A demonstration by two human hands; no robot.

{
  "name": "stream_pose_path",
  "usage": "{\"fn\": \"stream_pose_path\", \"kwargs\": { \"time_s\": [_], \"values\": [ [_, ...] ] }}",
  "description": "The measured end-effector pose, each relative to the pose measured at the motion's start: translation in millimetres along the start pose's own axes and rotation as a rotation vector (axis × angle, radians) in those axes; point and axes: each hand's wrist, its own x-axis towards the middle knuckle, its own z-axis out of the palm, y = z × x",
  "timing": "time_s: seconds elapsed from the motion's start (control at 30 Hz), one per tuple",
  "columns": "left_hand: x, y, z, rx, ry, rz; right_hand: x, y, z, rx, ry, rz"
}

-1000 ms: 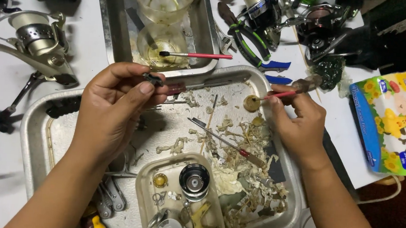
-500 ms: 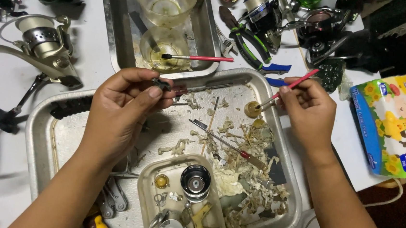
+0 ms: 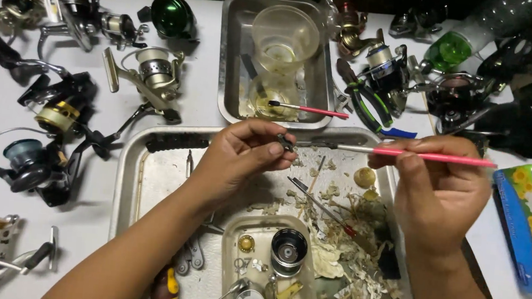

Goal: The person disassembles a fishing reel, removes the spool, and cleans the internal components using a small brush. They then wipe the parts with a cloth and place them into a metal tray alongside other disassembled reel parts.

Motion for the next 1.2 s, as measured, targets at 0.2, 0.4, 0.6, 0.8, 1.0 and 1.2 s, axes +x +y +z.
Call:
{"fn": "stream_pose_path", "kwargs": {
  "time_s": [0.2,0.4,0.6,0.8,1.0,1.2],
  "values": [
    [1,-12,0,-0.06,-0.014,-0.064,-28,11,11,-0.141,-0.033,-0.023],
    [-1,-7,8,0.027,-0.016,-0.106,-30,17,4,-0.218,-0.081,-0.133],
    [-1,-6,11,0.035,0.012,-0.131,-35,22,3,-0.207,-0.138,-0.088],
    [-3,-6,11,0.033,-0.007,-0.116,-34,23,3,-0.2,-0.103,-0.116],
    [-3,-2,12,0.089,-0.01,-0.134,-34,24,3,-0.208,-0.116,-0.107],
    [-3,-3,13,0.099,-0.016,-0.132,-33,21,4,-0.211,-0.139,-0.091]
  ]
}}
